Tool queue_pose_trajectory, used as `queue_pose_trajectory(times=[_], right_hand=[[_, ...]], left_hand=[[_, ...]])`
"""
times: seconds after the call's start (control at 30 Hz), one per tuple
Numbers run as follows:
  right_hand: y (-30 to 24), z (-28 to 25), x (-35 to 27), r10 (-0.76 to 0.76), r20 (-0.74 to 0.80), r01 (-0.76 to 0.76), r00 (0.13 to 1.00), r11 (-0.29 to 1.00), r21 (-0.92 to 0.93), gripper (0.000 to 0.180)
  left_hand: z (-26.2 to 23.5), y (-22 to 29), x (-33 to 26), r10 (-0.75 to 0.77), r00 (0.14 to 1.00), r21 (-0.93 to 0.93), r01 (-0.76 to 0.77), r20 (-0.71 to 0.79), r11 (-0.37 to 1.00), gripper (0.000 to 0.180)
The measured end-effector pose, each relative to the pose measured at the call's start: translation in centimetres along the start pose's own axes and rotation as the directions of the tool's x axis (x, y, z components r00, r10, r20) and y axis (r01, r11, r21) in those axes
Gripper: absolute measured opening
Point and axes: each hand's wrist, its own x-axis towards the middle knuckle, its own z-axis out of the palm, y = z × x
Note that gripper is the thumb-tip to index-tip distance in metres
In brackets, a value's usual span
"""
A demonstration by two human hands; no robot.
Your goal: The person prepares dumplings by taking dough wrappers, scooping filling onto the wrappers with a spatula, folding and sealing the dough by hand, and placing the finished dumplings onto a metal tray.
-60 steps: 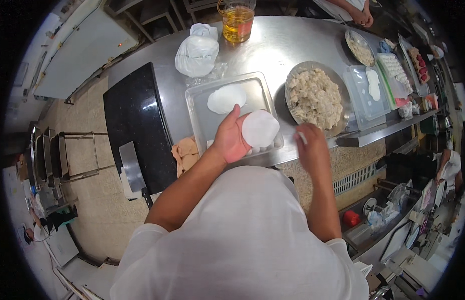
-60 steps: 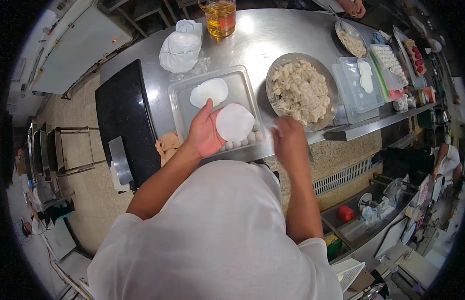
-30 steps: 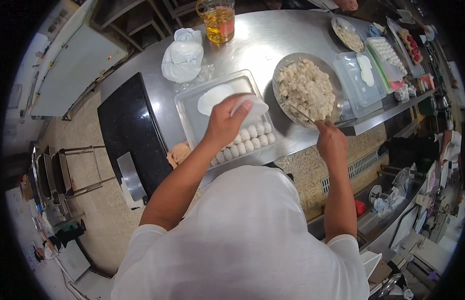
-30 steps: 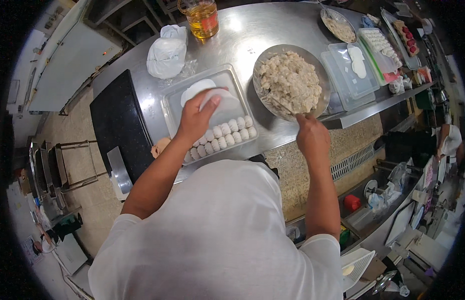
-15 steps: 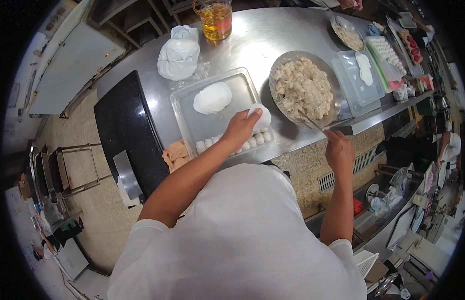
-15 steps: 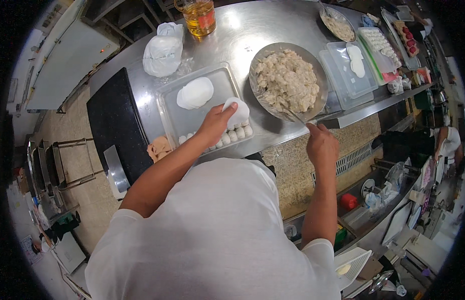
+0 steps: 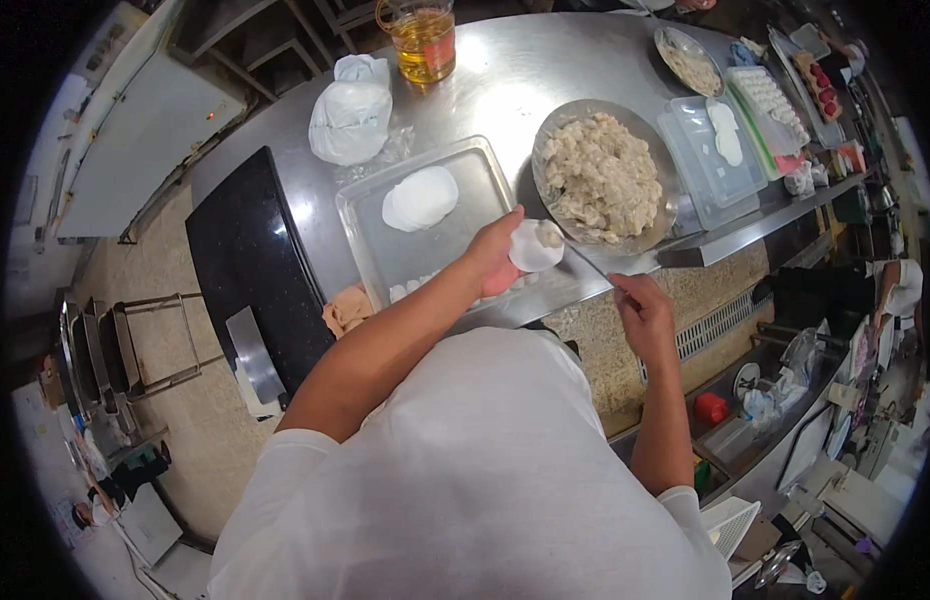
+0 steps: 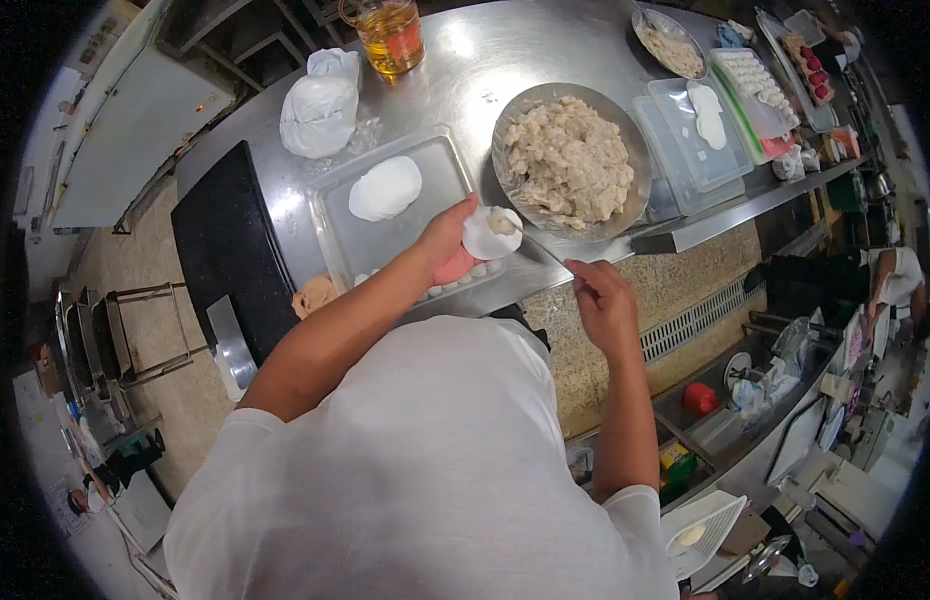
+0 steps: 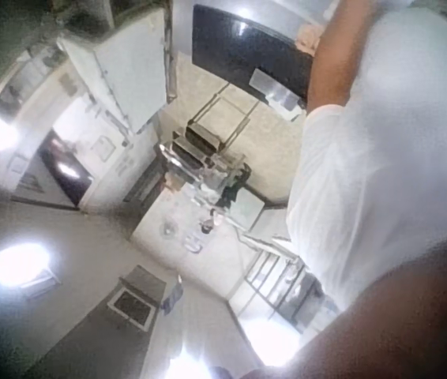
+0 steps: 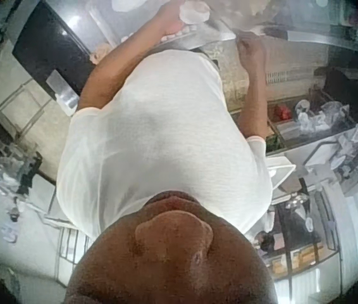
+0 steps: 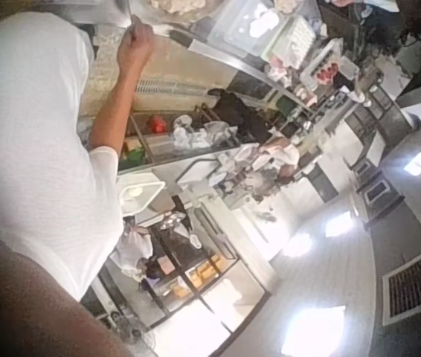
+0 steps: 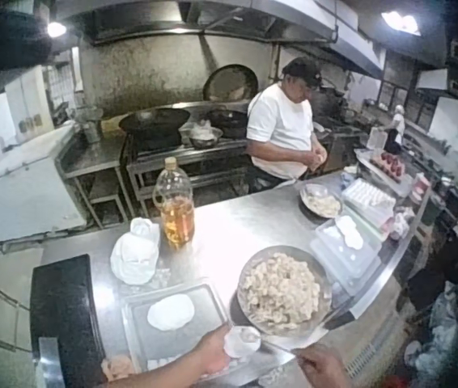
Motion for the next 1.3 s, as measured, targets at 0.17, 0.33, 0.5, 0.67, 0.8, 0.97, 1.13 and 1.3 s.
queue_pose_trajectory(times=[0.17, 0.33, 0.5, 0.67, 0.8, 0.97, 1.13, 1.3], right_hand=[[-0.2, 0.1, 0.0, -0.178, 0.019, 0.176, 0.984, 0.94, -0.292, 0.032], [-3.2, -0.8, 0.5, -0.178, 0.01, 0.172, 0.984, 0.932, -0.319, 0.031], [-3.9, -2.1, 0.3, -0.104, 0.038, 0.109, 0.994, 0.858, -0.502, 0.027], [-2.0, -3.3, 1.0, 0.067, -0.102, -0.119, 0.993, 0.716, -0.688, 0.025], [-2.2, -2.0, 1.9, 0.142, -0.099, -0.169, 0.985, 0.659, -0.733, 0.025], [-1.3, -2.3, 1.8, 0.005, -0.002, -0.005, 1.0, 0.765, -0.644, 0.03], [-1.0, -0.9, 2.4, 0.034, -0.122, -0.109, 0.992, 0.73, -0.674, 0.03], [-2.1, -1.5, 2.8, 0.068, 0.046, -0.027, 0.997, 0.805, -0.593, 0.031]], left_hand=[[-0.5, 0.4, -1.2, 0.006, 0.999, -0.027, -0.005, 0.052, 1.0, 0.052], [-1.2, 0.1, -1.2, 0.058, 0.998, 0.027, -0.059, 0.028, 0.998, 0.052], [-0.2, 0.1, -1.7, 0.146, 0.988, -0.043, -0.149, -0.058, 0.988, 0.056], [-1.9, 0.5, -1.1, 0.147, 0.989, -0.065, -0.149, -0.024, 0.987, 0.054], [-1.2, 0.0, -1.1, 0.142, 0.986, -0.057, -0.148, -0.088, 0.987, 0.05], [-1.7, -0.6, -0.9, 0.115, 0.991, -0.012, -0.116, -0.064, 0.993, 0.056], [-2.0, -0.4, -0.9, 0.088, 0.996, 0.032, -0.089, 0.01, 0.996, 0.05], [-1.7, -0.3, -1.4, 0.088, 0.995, 0.038, -0.086, -0.039, 0.996, 0.052]])
